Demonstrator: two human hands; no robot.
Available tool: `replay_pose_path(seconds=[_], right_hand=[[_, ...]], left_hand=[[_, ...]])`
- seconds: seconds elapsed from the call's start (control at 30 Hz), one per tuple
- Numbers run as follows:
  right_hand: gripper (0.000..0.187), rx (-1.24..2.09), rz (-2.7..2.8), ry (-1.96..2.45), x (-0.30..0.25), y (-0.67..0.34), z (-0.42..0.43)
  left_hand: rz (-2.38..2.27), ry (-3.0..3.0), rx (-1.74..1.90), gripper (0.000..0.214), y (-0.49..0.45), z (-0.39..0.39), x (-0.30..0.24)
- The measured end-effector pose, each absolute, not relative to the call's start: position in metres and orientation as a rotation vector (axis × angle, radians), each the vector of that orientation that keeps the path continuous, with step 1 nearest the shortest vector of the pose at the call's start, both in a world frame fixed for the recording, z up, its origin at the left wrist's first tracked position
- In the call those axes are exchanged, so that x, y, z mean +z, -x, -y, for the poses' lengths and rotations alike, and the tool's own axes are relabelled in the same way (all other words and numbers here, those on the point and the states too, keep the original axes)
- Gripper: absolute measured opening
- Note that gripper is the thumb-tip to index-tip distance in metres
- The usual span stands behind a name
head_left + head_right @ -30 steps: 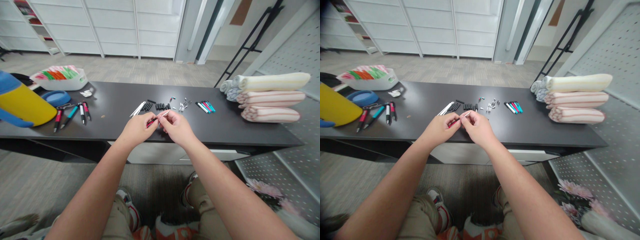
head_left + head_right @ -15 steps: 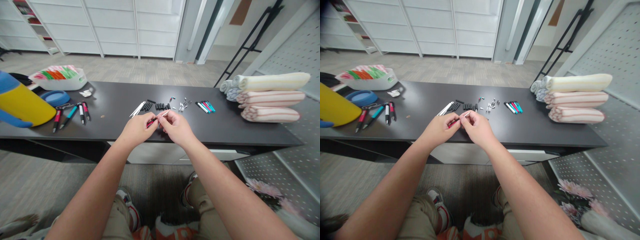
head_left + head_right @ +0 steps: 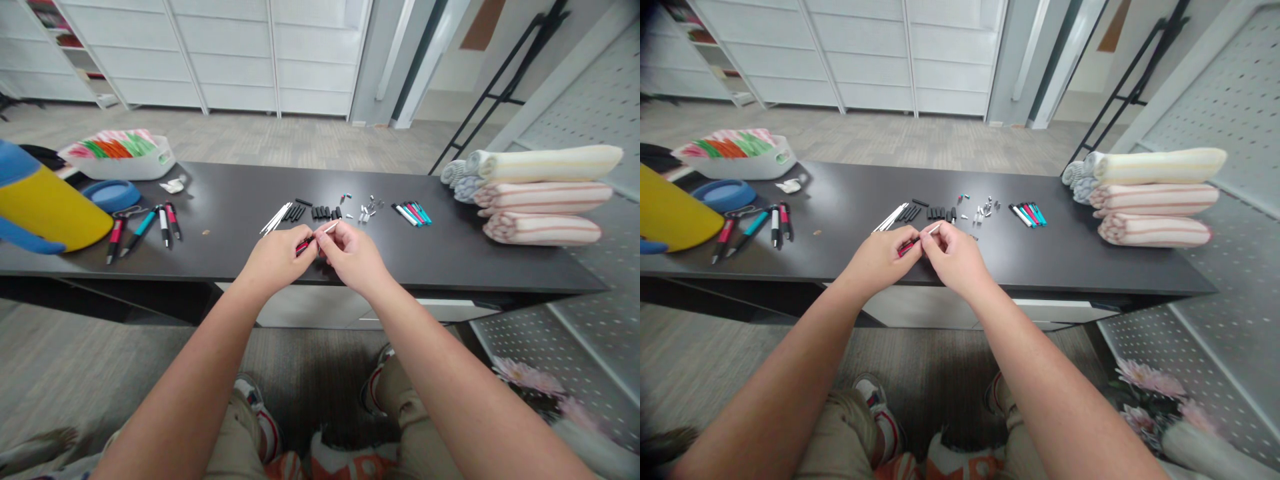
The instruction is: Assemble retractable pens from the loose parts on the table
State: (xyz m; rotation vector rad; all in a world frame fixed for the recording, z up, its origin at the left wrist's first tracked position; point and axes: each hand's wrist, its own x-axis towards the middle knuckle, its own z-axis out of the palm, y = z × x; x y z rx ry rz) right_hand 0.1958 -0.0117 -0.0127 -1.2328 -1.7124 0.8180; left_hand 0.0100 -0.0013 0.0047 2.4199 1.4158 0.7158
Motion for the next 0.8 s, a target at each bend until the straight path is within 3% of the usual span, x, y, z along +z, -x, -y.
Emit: replay_pose_path(seconds=[0.43, 0.8], right_hand=[[0.020, 0.562, 1.819, 1.311, -0.0045, -0.1881, 0.0212], [0.021, 0.659, 1.783, 1.289, -0.0056, -0.1906, 0.0180]], left_hand=[[-1.517, -2.539, 0.597, 0.027, -0.0112, 0.0037, 0.0043], [-1.529, -2.561, 0.577, 0.028, -0.0121, 0.0036, 0.0036]])
